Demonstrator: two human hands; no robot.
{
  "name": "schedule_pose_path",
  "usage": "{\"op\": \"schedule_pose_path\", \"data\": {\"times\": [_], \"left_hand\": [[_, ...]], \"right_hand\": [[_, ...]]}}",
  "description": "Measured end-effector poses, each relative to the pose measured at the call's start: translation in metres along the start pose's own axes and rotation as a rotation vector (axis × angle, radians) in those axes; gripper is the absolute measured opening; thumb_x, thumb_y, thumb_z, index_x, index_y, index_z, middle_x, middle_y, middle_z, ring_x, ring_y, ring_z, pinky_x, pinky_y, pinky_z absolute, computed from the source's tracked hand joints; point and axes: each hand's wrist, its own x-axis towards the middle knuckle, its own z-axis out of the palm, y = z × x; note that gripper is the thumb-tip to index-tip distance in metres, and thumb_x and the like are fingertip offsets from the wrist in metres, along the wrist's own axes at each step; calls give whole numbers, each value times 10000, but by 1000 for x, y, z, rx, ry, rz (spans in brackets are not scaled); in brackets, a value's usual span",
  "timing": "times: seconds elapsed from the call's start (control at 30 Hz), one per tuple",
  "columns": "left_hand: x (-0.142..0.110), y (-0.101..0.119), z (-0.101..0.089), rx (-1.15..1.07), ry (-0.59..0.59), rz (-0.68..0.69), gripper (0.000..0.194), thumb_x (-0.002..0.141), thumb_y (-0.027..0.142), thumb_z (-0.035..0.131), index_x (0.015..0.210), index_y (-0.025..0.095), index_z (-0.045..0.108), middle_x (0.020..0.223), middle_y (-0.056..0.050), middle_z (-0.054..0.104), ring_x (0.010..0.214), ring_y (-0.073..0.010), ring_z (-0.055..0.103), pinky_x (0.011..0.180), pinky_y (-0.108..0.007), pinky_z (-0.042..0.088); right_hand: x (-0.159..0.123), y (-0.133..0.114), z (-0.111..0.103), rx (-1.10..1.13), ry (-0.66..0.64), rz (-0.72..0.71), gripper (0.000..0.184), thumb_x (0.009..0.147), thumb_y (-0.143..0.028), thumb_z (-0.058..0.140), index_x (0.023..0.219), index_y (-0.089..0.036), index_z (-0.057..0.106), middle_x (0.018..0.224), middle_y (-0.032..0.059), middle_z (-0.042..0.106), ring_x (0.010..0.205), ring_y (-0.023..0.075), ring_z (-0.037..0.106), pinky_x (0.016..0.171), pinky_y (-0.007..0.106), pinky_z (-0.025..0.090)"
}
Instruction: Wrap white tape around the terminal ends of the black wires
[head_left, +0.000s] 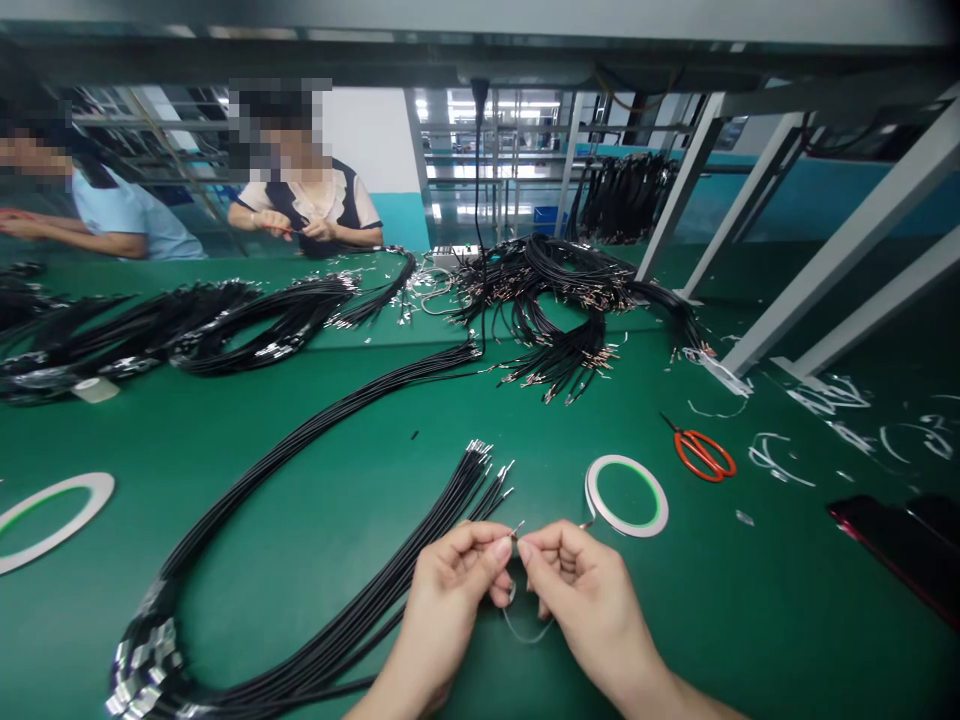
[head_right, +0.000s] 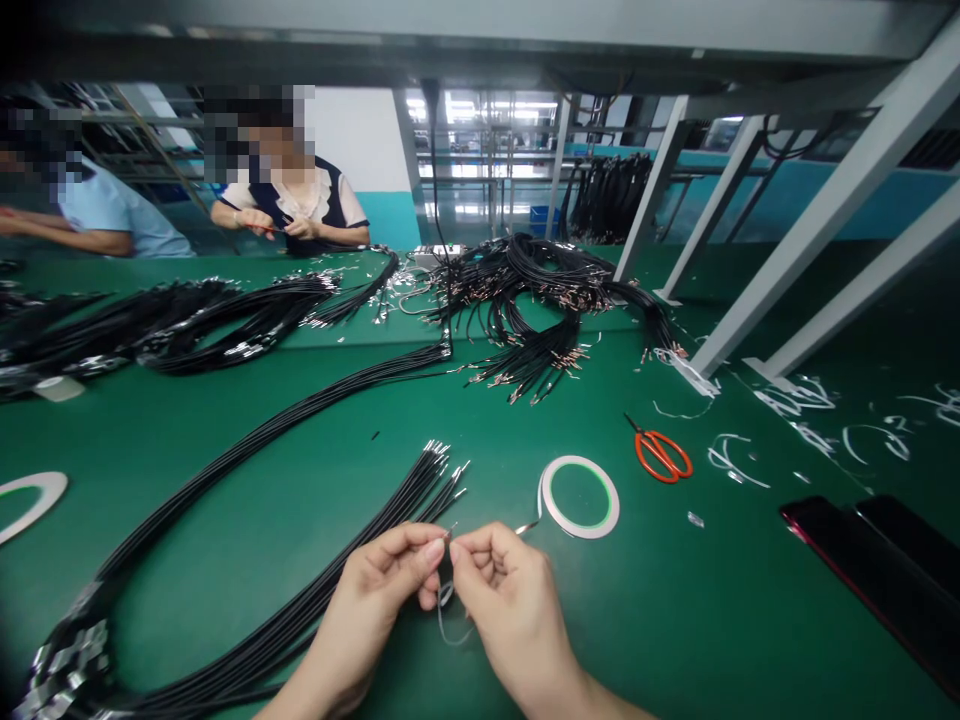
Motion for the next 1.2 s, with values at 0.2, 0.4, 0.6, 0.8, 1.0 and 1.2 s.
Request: {"op": "schedule_pose_path", "data": {"times": [0.2, 0.4, 0.6, 0.8, 1.0, 1.2], "left_hand": [[-1, 4, -3, -140, -45, -101, 206, 760, 299, 712, 854, 118, 681, 546, 38, 572, 463, -30, 441, 517, -145, 358], [1, 5, -2, -109, -35, -125, 256, 753, 340, 716, 885, 123, 684, 524, 49, 532, 449, -28, 398, 475, -140, 304], [3, 1, 1, -26, 58, -55, 270, 718, 365, 739, 778, 109, 678, 466, 68, 475, 414, -24, 349, 411, -136, 255], [5, 1, -4, -62, -38, -56, 314, 679, 311, 777, 912, 120, 687, 646, 5, 636, 538, -55, 524, 551, -156, 431], [10, -2, -3, 29, 83, -27, 310, 594, 320, 816, 770, 100, 689, 650, -40, 687, 543, -115, 612, 560, -221, 521], [10, -4, -2, 33, 85, -42, 304, 615, 336, 799, 757, 98, 675, 599, -34, 683, 509, -112, 617, 525, -211, 531]], "right_hand": [[2, 5, 0, -26, -1, 3, 261, 865, -384, 582, 783, -139, 622, 591, -14, 557, 477, 92, 470, 441, 201, 372], [3, 7, -1, -34, -2, -3, 261, 858, -380, 587, 767, -138, 623, 607, -3, 571, 497, 97, 468, 450, 203, 379], [1, 8, 1, -41, -20, -6, 255, 855, -374, 592, 760, -140, 627, 612, 1, 578, 508, 101, 476, 456, 201, 389], [5, 7, -1, -32, 4, 35, 268, 846, -383, 601, 745, -136, 619, 584, -6, 582, 457, 85, 470, 426, 188, 371], [4, 4, 2, -34, 25, 24, 244, 827, -366, 625, 737, -139, 636, 580, -1, 598, 467, 87, 486, 433, 184, 387], [6, 0, 3, -31, 42, 17, 236, 807, -361, 638, 726, -139, 639, 569, 6, 616, 458, 95, 510, 425, 187, 390]]}}
